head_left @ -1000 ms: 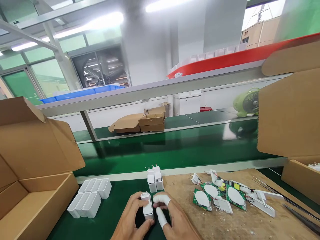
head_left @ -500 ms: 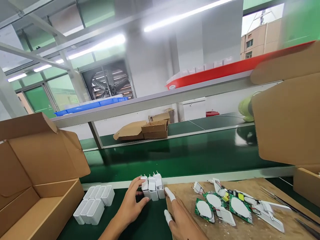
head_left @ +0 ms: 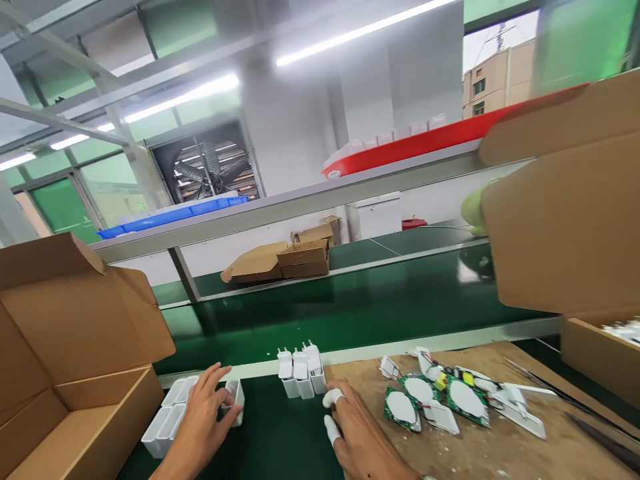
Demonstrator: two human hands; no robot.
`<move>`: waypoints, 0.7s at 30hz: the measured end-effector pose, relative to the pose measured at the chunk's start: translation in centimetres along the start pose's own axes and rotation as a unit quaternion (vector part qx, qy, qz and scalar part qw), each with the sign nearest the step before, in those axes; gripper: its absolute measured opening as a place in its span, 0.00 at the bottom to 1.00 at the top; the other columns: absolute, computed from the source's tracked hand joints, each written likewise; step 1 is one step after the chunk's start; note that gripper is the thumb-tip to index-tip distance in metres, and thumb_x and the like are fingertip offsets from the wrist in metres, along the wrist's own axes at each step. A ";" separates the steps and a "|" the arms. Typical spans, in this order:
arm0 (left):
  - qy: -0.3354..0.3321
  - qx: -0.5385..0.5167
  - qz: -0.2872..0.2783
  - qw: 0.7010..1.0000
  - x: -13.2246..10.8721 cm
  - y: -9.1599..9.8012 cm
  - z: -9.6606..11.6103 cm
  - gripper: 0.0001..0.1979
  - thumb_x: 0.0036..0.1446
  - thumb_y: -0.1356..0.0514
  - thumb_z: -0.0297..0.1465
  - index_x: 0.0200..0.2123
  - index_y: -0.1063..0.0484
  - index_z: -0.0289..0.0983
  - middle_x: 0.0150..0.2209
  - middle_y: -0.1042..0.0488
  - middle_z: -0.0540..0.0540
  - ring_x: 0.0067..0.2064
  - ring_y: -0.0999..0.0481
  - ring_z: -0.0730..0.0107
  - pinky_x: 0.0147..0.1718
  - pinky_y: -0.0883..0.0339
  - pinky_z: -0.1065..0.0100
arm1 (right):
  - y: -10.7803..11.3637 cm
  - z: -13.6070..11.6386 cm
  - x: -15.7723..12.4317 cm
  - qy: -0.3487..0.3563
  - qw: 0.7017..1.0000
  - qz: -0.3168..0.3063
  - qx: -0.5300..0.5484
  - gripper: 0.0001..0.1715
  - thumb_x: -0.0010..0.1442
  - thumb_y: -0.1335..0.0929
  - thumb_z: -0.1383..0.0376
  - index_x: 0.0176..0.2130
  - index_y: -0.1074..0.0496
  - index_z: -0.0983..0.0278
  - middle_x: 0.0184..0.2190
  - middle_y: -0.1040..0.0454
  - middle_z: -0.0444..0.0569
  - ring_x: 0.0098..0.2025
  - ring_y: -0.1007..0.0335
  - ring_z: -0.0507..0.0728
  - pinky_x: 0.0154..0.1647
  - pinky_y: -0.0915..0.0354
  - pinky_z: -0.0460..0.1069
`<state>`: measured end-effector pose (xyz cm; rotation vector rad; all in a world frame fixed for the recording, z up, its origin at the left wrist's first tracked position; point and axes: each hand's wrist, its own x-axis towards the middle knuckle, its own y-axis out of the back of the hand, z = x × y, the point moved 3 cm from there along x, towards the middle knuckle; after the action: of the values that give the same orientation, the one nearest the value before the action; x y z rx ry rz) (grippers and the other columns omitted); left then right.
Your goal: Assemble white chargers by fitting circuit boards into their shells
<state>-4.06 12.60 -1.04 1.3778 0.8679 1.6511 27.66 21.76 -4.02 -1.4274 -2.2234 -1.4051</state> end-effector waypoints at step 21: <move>0.023 -0.373 -0.154 0.914 -2.6 -2.1 8.5 0.45 0.57 0.28 0.31 0.74 0.42 0.43 0.75 0.40 0.36 0.75 0.37 0.46 0.75 0.43 0.45 | 10.7 0.5 1.3 -0.069 0.961 -0.204 -0.175 0.18 0.55 0.33 0.68 0.45 0.20 0.60 0.53 0.19 0.58 0.52 0.21 0.70 0.53 0.25 0.60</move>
<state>4.82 11.26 -2.55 0.6347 0.3696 1.5282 35.41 24.16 3.07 -1.2323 -2.5644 -1.9691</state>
